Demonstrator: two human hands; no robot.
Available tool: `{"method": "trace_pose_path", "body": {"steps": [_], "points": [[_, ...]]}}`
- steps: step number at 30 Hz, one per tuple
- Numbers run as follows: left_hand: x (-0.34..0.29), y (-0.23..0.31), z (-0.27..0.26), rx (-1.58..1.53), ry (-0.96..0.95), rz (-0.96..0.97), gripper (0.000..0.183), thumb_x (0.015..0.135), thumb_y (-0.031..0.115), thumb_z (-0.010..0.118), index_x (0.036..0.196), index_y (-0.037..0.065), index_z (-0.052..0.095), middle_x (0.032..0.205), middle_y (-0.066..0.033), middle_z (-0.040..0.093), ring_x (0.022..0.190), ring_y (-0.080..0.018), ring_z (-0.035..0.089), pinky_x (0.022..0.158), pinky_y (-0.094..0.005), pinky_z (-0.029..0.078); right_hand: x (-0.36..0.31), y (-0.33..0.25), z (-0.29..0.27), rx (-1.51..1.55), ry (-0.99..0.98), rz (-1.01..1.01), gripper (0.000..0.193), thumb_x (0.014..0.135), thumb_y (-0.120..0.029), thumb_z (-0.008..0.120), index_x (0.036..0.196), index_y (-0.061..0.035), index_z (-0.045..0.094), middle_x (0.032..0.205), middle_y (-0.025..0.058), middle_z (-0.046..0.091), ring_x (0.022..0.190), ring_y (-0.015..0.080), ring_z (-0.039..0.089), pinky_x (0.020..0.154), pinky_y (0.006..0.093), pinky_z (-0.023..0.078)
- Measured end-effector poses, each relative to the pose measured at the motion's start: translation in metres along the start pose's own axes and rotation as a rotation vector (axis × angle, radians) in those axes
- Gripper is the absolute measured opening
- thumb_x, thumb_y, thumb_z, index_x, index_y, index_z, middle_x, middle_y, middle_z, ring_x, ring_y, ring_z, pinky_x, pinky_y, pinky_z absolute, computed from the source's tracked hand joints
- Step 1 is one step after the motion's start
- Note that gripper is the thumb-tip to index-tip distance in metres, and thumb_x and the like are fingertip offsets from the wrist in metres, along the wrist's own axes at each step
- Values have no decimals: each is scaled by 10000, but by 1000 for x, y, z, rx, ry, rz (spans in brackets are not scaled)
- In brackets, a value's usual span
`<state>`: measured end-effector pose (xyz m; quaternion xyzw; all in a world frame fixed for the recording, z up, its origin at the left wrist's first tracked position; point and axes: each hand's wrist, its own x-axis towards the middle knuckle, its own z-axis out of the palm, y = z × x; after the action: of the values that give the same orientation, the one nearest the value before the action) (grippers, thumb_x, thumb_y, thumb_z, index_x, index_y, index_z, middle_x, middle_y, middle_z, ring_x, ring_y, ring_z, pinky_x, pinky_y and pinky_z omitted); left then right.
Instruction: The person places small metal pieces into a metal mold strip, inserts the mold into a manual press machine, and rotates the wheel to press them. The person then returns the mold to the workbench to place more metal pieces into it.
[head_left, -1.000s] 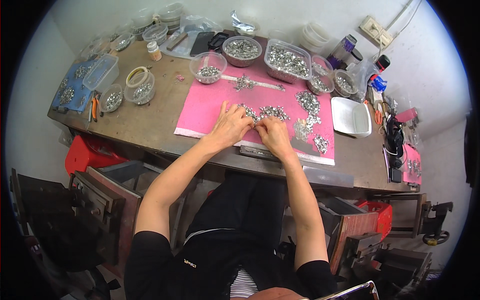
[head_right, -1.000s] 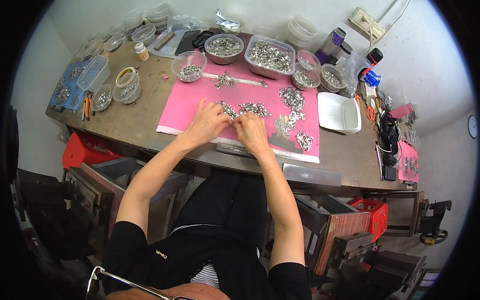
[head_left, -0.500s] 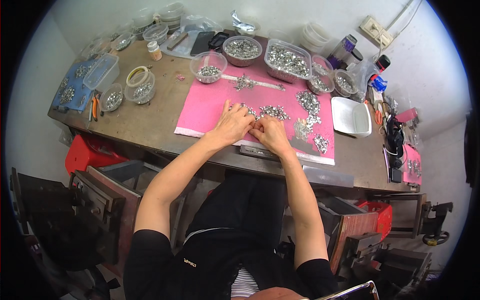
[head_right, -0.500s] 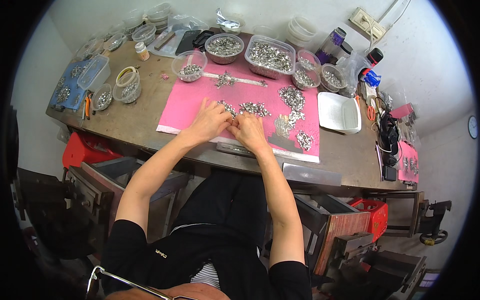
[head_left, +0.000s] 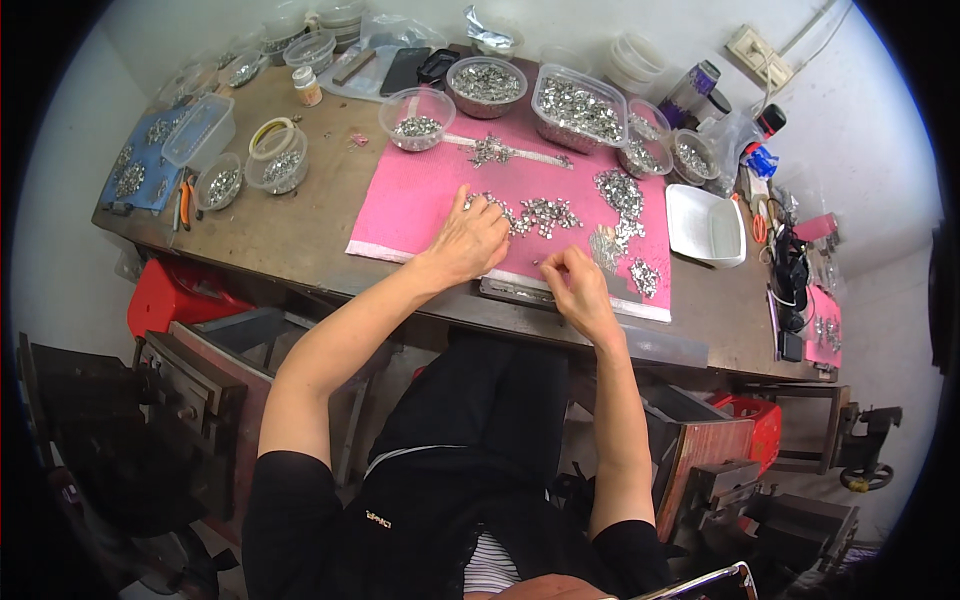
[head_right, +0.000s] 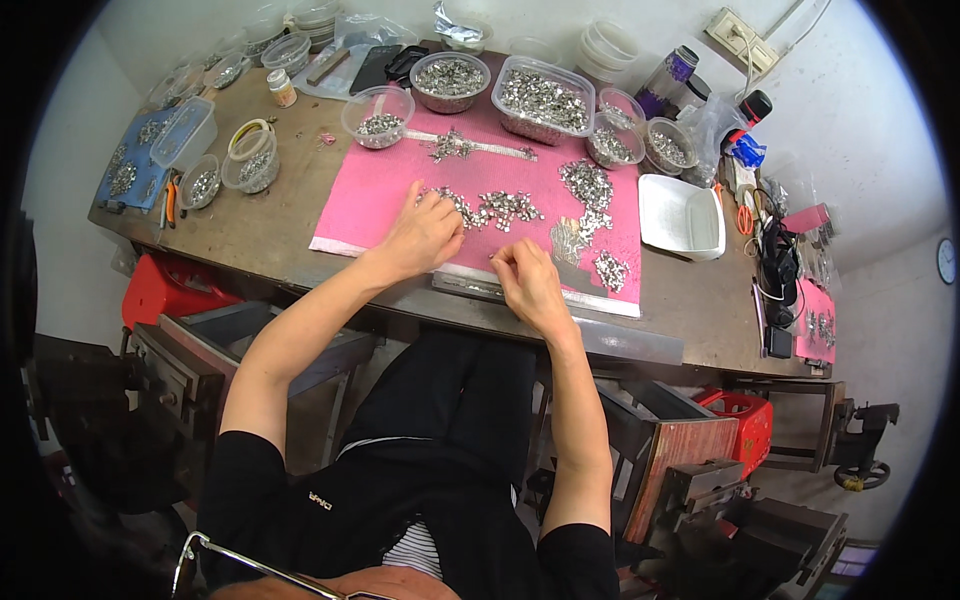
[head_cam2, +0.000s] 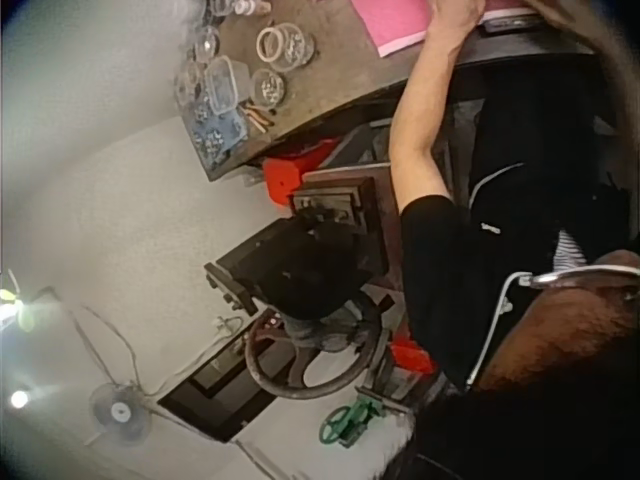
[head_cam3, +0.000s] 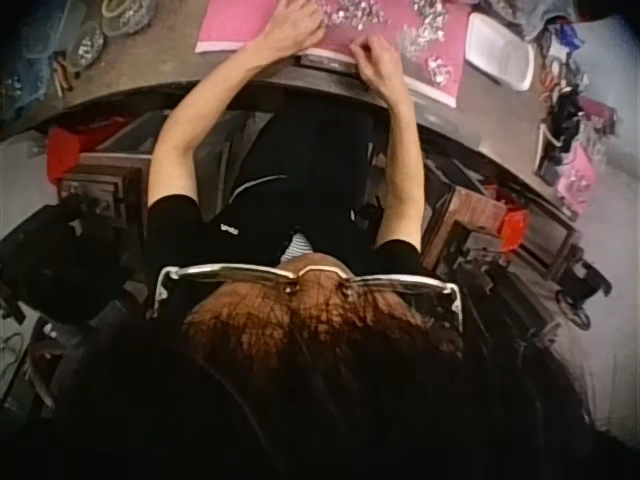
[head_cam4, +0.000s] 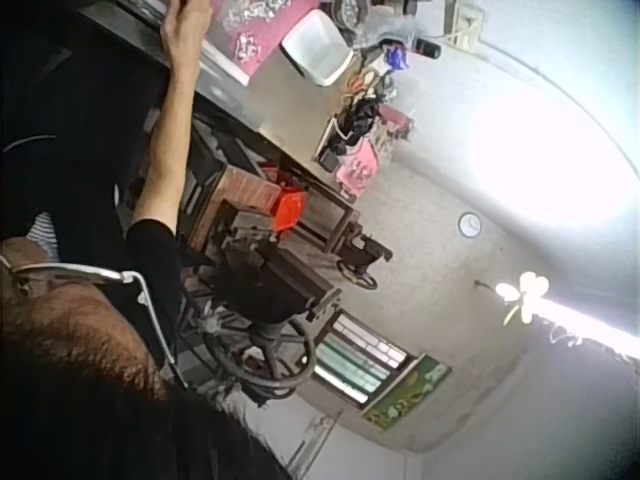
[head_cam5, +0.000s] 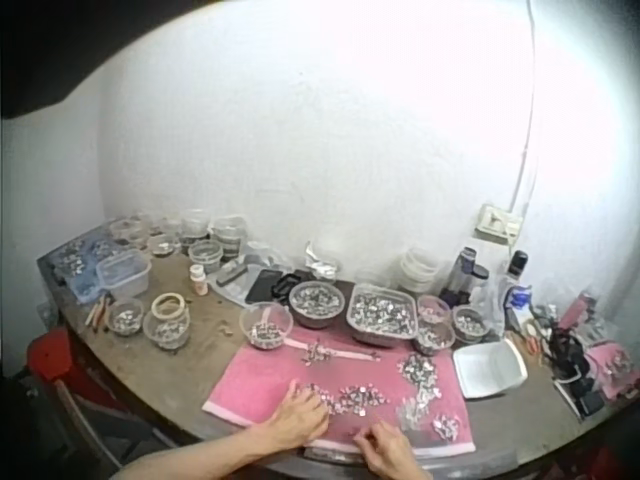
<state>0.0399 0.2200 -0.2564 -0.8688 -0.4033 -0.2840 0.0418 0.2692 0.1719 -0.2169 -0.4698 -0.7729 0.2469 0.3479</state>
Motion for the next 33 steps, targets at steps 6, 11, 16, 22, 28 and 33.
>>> {"method": "trace_pose_path", "body": {"steps": [6, 11, 16, 22, 28, 33], "points": [[-3, 1, -4, 4, -11, 7, 161, 846, 193, 700, 890, 43, 657, 925, -102, 592, 997, -303, 557, 1083, -638, 329, -31, -4, 6, -4, -5, -113, 117, 880, 8, 684, 934, -5, 581, 910, 134, 595, 867, 329, 592, 800, 418, 454], [-6, 6, -6, -19, 34, -14, 140, 847, 177, 727, 920, 64, 687, 911, -87, 599, 992, -287, 558, 1095, -626, 325, -34, -4, 12, -48, 3, -124, 138, 876, 27, 677, 940, 3, 556, 910, 145, 579, 872, 351, 578, 802, 429, 453], [-8, 9, -10, -47, -4, -21, 155, 840, 181, 756, 956, 87, 716, 900, -67, 606, 984, -276, 557, 1100, -605, 322, -35, -3, 16, -85, 35, -160, 143, 875, 27, 669, 946, 0, 547, 917, 147, 575, 866, 356, 573, 790, 439, 449], [-9, 13, -9, -78, 36, -12, 98, 855, 135, 730, 912, 71, 682, 881, -71, 609, 957, -278, 556, 1029, -530, 369, -33, -6, 14, -151, 14, -186, 138, 874, 17, 668, 936, -5, 546, 902, 145, 564, 856, 357, 571, 777, 450, 445], [-20, 45, -21, -650, 93, -264, 97, 944, 113, 637, 972, 21, 646, 864, -108, 634, 832, -308, 576, 753, -406, 480, -33, -3, 17, -112, 6, -139, 131, 875, -5, 679, 925, -10, 557, 893, 139, 566, 854, 347, 577, 777, 448, 445], [-29, 76, -21, -708, 113, -326, 76, 927, 86, 654, 957, 21, 629, 867, -106, 622, 837, -304, 562, 767, -405, 469, -37, -6, 17, -286, 89, -281, 131, 864, -18, 697, 942, -24, 592, 908, 129, 598, 868, 336, 593, 788, 432, 453]]}}
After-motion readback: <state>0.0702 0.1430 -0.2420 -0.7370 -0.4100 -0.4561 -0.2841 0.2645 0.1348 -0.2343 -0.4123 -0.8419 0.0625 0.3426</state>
